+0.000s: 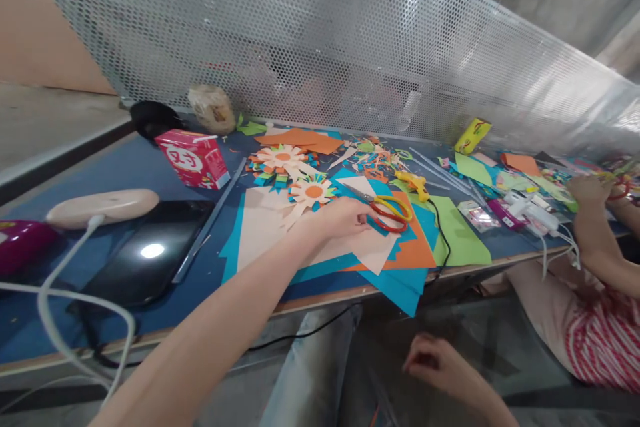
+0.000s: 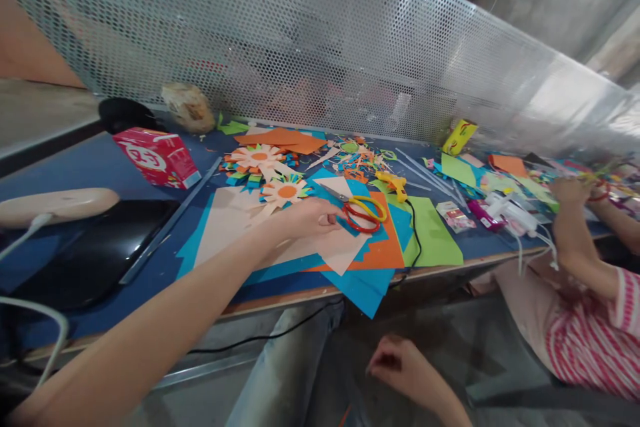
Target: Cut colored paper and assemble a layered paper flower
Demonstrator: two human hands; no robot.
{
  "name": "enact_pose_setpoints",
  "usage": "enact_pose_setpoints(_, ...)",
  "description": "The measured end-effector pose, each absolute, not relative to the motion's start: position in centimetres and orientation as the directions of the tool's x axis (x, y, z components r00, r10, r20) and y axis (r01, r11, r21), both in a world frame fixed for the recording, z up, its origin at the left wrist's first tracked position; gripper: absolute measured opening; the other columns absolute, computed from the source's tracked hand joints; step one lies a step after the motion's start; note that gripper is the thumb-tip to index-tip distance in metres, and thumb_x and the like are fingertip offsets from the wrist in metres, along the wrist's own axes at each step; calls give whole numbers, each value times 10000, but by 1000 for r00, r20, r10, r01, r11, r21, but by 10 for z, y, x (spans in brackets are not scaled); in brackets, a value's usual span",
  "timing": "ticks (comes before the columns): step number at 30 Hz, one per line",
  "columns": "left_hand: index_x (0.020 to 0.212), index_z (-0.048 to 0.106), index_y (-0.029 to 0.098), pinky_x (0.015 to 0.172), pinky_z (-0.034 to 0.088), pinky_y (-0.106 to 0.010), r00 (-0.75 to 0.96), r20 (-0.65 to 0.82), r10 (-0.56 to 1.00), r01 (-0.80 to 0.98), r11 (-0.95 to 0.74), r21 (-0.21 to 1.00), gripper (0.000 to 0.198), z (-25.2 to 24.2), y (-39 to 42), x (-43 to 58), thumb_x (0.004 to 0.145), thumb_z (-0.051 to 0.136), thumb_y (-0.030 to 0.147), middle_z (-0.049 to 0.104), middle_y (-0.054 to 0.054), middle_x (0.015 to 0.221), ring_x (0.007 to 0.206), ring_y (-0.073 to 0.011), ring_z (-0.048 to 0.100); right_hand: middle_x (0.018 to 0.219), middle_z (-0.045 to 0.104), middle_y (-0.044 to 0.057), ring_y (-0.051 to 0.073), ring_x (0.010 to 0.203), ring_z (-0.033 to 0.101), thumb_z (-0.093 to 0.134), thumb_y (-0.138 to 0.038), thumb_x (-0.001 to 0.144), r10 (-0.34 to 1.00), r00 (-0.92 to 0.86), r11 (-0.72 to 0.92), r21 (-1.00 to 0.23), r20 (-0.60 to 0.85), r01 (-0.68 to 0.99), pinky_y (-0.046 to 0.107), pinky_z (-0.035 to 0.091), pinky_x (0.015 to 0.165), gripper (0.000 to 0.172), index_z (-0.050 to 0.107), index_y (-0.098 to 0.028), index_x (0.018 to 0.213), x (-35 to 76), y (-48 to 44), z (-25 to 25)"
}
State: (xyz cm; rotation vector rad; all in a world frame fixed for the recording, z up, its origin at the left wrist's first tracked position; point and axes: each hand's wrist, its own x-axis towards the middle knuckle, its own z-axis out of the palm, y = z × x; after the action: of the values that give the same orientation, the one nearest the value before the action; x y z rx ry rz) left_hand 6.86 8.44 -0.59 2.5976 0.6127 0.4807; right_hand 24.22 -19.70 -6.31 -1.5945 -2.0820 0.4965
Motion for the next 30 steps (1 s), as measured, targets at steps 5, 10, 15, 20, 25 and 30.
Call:
enact_pose_setpoints(5, 880, 685, 205, 553, 408, -227, 852, 204, 482, 289, -758, 585, 231, -15, 88, 69, 721, 536, 283, 684, -33, 778, 638, -143, 591, 781, 690, 33, 144, 757, 644, 536, -166, 817, 793, -277, 512, -347, 543, 786, 269, 532, 705, 146, 636, -226, 906, 236, -149, -36)
enact_pose_setpoints(10, 880, 683, 194, 567, 402, -233, 855, 210, 474, 281, -764, 580, 242, -19, 89, 70, 738, 512, 289, 676, -40, 782, 645, -142, 575, 1053, 684, 75, 203, 1017, 613, 538, -172, 831, 749, -298, 335, 50, 592, 941, 370, 478, 882, 409, 504, -209, 1237, 221, -130, -44)
enact_pose_setpoints(15, 856, 677, 190, 569, 393, -229, 848, 241, 472, 285, -790, 543, 217, -20, 88, 73, 729, 519, 270, 663, -31, 748, 619, -131, 555, 1043, 692, 54, 191, 1058, 604, 458, -82, 848, 678, -389, 415, 112, 623, 903, 356, 470, 906, 448, 479, -210, 1276, 220, -137, -56)
enact_pose_setpoints(20, 854, 676, 198, 580, 397, -230, 853, 248, 459, 271, -797, 540, 213, -22, 89, 71, 728, 512, 250, 674, -27, 760, 644, -139, 575, 916, 720, 36, 161, 888, 662, 444, -79, 847, 666, -359, 499, -33, 653, 866, 297, 544, 796, 401, 533, -223, 1210, 218, -146, -51)
enact_pose_setpoints(25, 858, 672, 188, 582, 398, -239, 856, 236, 460, 274, -791, 548, 221, -19, 88, 71, 739, 504, 268, 681, -39, 783, 670, -151, 584, 830, 710, 40, 169, 783, 670, 521, -78, 810, 672, -105, 329, -168, 733, 929, 300, 550, 757, 256, 620, -234, 988, 233, -123, -27)
enact_pose_setpoints(30, 861, 677, 196, 605, 405, -243, 857, 227, 463, 263, -771, 580, 218, -17, 87, 71, 748, 506, 274, 680, -39, 802, 679, -146, 581, 964, 705, 65, 197, 880, 668, 467, -179, 857, 812, -38, 193, -206, 583, 959, 318, 558, 728, 295, 545, -199, 1141, 256, -85, -26)
